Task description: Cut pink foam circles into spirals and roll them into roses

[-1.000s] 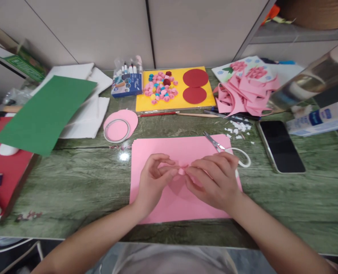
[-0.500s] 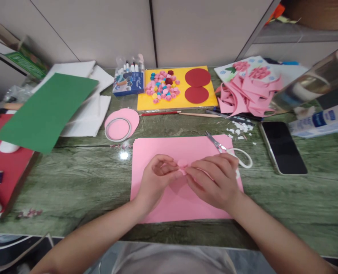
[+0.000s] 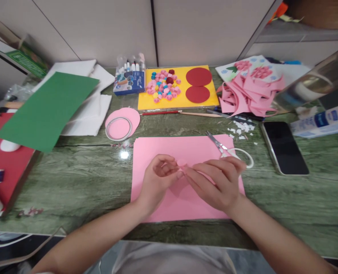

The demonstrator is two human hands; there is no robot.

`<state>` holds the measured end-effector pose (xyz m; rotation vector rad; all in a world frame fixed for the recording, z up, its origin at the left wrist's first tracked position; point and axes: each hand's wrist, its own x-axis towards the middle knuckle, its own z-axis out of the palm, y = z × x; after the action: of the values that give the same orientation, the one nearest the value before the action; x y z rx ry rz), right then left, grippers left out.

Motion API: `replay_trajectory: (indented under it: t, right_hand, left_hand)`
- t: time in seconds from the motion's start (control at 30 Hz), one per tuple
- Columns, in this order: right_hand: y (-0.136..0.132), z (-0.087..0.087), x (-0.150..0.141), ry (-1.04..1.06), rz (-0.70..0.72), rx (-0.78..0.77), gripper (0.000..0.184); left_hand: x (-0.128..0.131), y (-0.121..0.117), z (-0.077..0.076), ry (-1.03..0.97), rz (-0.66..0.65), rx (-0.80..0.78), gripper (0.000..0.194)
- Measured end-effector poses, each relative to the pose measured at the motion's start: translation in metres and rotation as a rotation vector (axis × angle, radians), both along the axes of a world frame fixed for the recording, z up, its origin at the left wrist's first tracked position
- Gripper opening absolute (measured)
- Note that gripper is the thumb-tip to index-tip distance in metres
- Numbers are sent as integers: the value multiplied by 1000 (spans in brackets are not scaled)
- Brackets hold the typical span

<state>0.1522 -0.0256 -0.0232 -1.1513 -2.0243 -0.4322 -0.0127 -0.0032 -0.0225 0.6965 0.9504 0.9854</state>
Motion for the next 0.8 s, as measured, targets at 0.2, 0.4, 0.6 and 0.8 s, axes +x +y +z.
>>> replay_trajectory:
  t: [0.2,0.4,0.6,0.8]
  right_hand:
    - [1,-1,1,7,35,-9,18]
    - [2,0,3,17,75,-28,19]
    - [3,1,3,21,97,-44,19]
    - [4,3,3,34,110,-41,17]
  left_hand:
    - [-1,-1,2,-30,-15,-4,34]
    - [-3,2,5,-60,-12,-51,24]
    - [-4,2,1,-45,0,-11,21]
    - [-6,2,1,-28,-13,11,22]
